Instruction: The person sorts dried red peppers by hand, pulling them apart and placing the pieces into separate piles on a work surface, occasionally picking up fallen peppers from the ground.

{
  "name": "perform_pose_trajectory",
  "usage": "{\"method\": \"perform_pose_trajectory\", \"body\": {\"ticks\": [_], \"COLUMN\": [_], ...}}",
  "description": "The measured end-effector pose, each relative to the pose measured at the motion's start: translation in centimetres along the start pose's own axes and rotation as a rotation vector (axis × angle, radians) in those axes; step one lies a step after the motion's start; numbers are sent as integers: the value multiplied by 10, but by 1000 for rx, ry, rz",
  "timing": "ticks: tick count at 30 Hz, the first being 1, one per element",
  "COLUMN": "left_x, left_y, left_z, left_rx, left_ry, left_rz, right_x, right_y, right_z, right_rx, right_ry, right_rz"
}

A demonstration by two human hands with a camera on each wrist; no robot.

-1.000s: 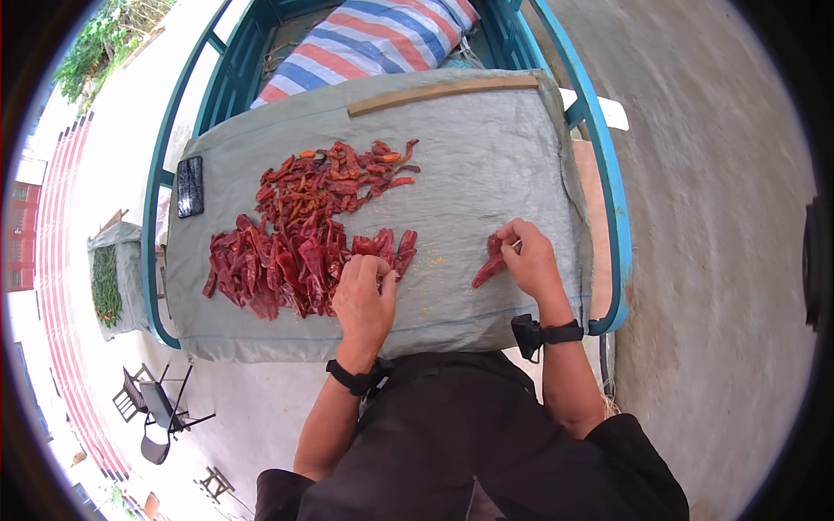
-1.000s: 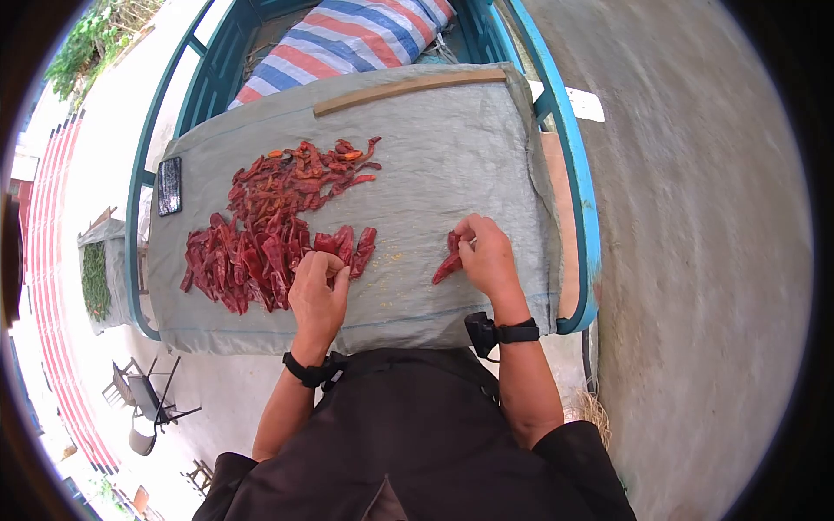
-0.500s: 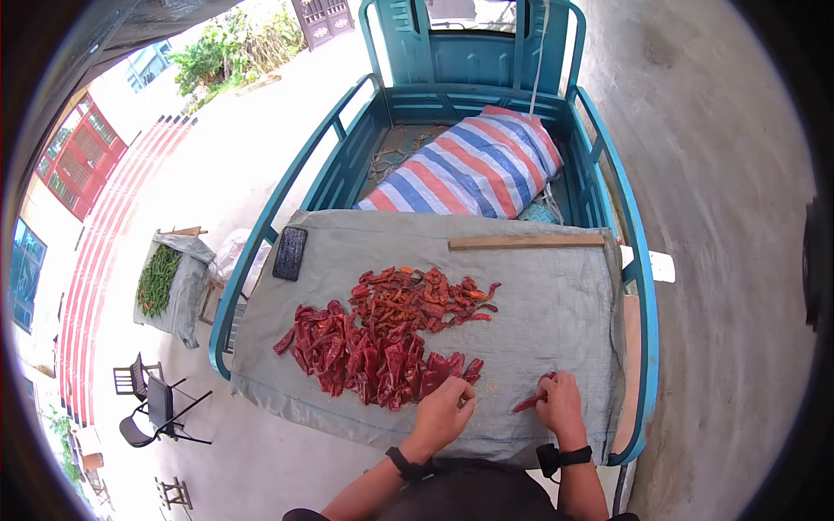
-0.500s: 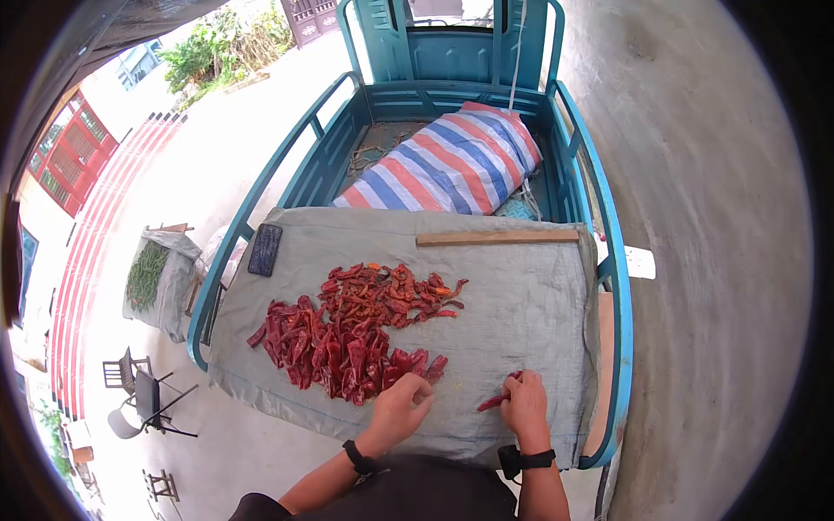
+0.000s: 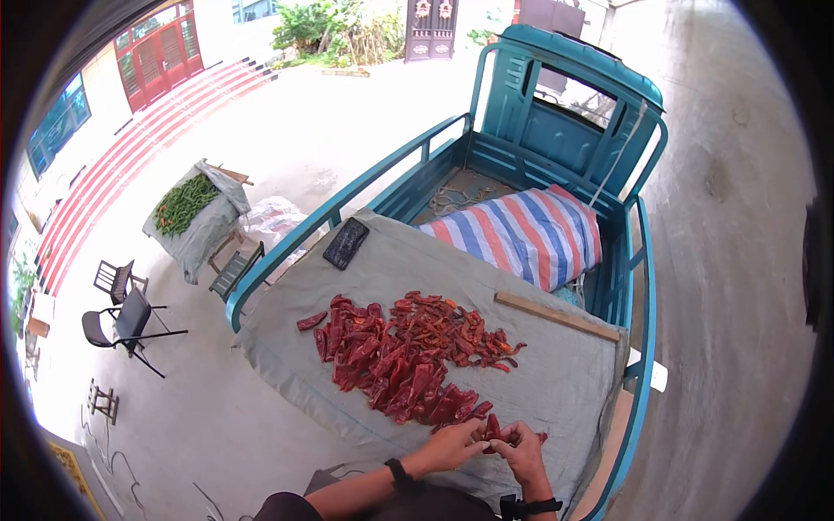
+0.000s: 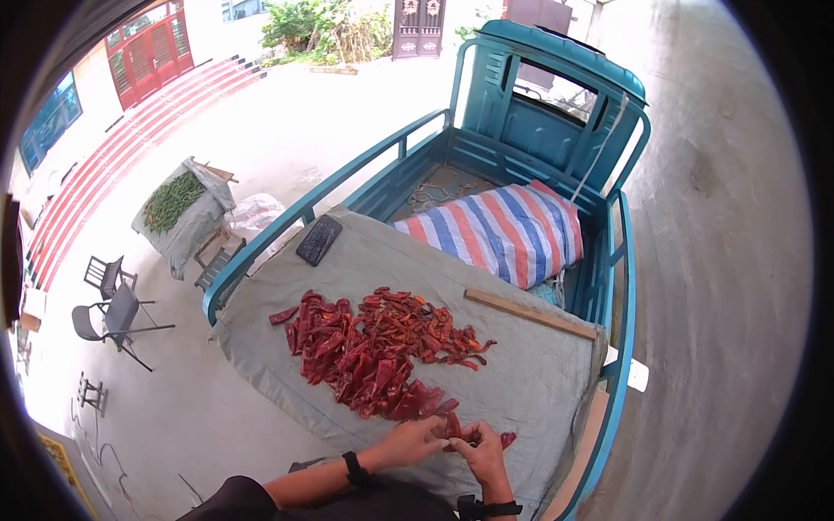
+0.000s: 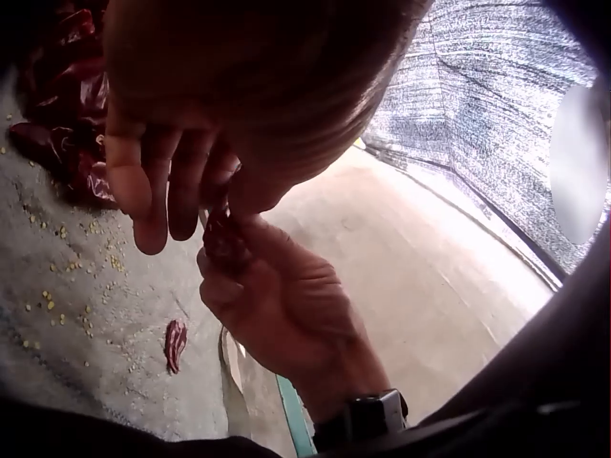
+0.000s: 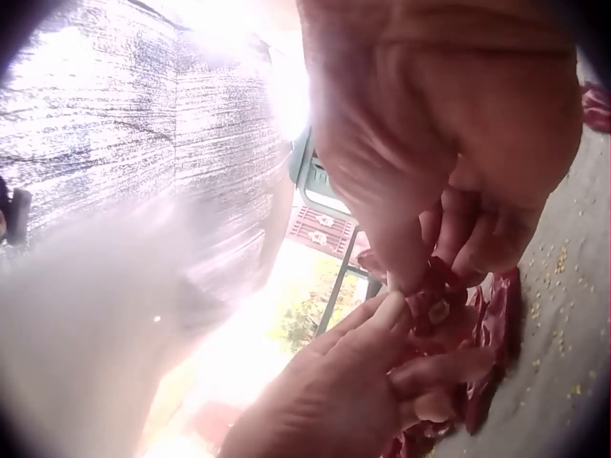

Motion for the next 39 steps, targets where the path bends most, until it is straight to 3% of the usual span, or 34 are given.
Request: {"method": "perform_pose_trajectory", "body": {"ticks": [3, 10, 16, 19, 22, 25, 28, 32, 39], "left_x": [-7, -26, -24, -25, -22, -20, -18, -9, -19], "left_y": [-9, -30, -55, -63, -72, -76, -78, -77, -68], "left_z": [-1, -9, -24, -29, -34, -35, -33, -29, -22], "left_rx": [15, 112, 193, 205, 221, 213, 224, 203, 154], "left_ry": [29, 165, 99, 79, 70, 62, 90, 73, 63], "left_rz": [-85, -251, -123, -115, -127, -132, -133, -76, -161], "right_x": [2, -3, -10, -13, -33, 21, 55, 87, 92], "right_y": [19, 50, 66, 53, 5, -60, -97, -106, -101], "right_z": [6, 10, 12, 14, 6, 8, -5, -5, 5], "right_rx": [-4, -83, -95, -50, 318, 558, 682, 728, 683], "right_ry": [20, 64, 59, 54, -294, -185, 39, 41, -11], "right_rz": [201, 185, 224, 16, -822, -961, -897, -975, -900]}}
Point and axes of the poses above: each hand's wrist, its own z-axis towards the middle knuckle, its own y-axis out of the palm, x = y × z, the point moved 9 cm from there along z, towards the middle knuckle, and after that the axes turned 8 degrees about -z, right-handed, at the moved point
